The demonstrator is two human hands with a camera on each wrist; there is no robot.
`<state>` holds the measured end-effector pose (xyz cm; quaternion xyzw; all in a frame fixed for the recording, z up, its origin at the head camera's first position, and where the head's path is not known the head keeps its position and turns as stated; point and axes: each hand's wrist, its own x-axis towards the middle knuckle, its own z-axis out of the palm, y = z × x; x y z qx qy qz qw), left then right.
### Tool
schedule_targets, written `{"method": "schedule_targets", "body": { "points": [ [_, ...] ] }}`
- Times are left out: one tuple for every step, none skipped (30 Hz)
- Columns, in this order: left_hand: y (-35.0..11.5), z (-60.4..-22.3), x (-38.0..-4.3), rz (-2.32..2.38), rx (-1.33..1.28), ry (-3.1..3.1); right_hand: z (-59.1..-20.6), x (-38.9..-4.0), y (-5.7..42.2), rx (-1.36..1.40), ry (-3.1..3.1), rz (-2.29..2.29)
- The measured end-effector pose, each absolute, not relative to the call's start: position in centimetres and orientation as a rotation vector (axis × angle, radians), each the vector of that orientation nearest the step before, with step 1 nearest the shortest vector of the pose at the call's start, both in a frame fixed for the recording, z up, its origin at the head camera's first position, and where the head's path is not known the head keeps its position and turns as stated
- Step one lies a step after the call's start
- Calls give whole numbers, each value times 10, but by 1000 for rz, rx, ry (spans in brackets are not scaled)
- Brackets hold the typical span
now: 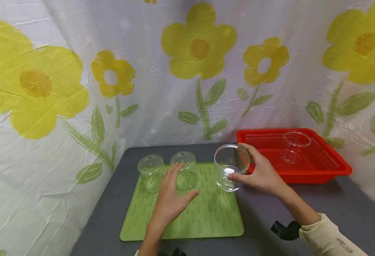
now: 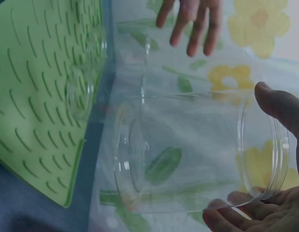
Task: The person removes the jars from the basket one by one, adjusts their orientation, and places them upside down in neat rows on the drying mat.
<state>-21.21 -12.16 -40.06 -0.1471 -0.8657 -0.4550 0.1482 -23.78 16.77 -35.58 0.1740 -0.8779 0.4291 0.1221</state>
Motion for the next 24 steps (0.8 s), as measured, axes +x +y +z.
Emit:
{"method": "schedule_targets", "body": {
  "points": [
    [-118, -400, -212, -1331, -433, -2489, -357, -237, 166, 519, -2564, 1255],
    [-114, -399, -213, -1351, -443, -2491, -359, -237, 165, 530, -2565, 1261],
    [-111, -398, -213, -1371, -452, -2498, -360, -236, 163, 540, -2567, 1266],
    [-107, -397, -213, -1392, -467, -2499, -361, -235, 162, 550, -2570, 1268],
    [-103, -397, -213, -1406, -484, -2504, -363, -234, 160, 563, -2571, 1267],
    [-100, -397, -213, -1414, -502, -2513, -365, -233, 158, 575, -2572, 1267],
    [-96, -398, -213, -1426, -518, -2523, -367, -232, 156, 590, -2570, 1277],
    [-93, -399, -213, -1440, -536, -2532, -368, -232, 154, 605, -2565, 1280],
    [-89, -400, -213, -1455, -553, -2540, -370, -231, 152, 617, -2563, 1277],
    [-86, -401, -213, -1468, -570, -2546, -372, -230, 150, 627, -2559, 1285],
    [-83, -403, -212, -1487, -581, -2551, -374, -229, 148, 640, -2555, 1293],
    [-81, -404, -212, -1505, -587, -2554, -376, -229, 146, 643, -2554, 1298],
    [-79, -406, -212, -1522, -590, -2555, -378, -228, 144, 650, -2551, 1310],
    [-77, -408, -212, -1536, -593, -2549, -380, -227, 143, 654, -2549, 1319],
    [-75, -409, -212, -1548, -592, -2543, -382, -226, 141, 659, -2545, 1335],
    [-74, -411, -212, -1556, -594, -2532, -384, -226, 140, 663, -2539, 1353],
    [-73, -413, -212, -1564, -594, -2521, -386, -225, 139, 666, -2533, 1361],
    [-72, -415, -213, -1567, -594, -2510, -388, -225, 138, 667, -2528, 1372],
    [-72, -416, -213, -1575, -596, -2495, -389, -224, 137, 670, -2522, 1380],
    [-71, -418, -214, -1591, -600, -2478, -391, -223, 136, 668, -2516, 1384],
    [-70, -419, -215, -1605, -601, -2465, -393, -223, 136, 668, -2512, 1388],
    [-70, -420, -215, -1622, -604, -2451, -394, -223, 135, 668, -2509, 1389],
    [-70, -421, -215, -1638, -603, -2442, -395, -222, 135, 669, -2507, 1393],
    [-69, -422, -216, -1659, -604, -2431, -397, -222, 134, 675, -2503, 1397]
  ]
}}
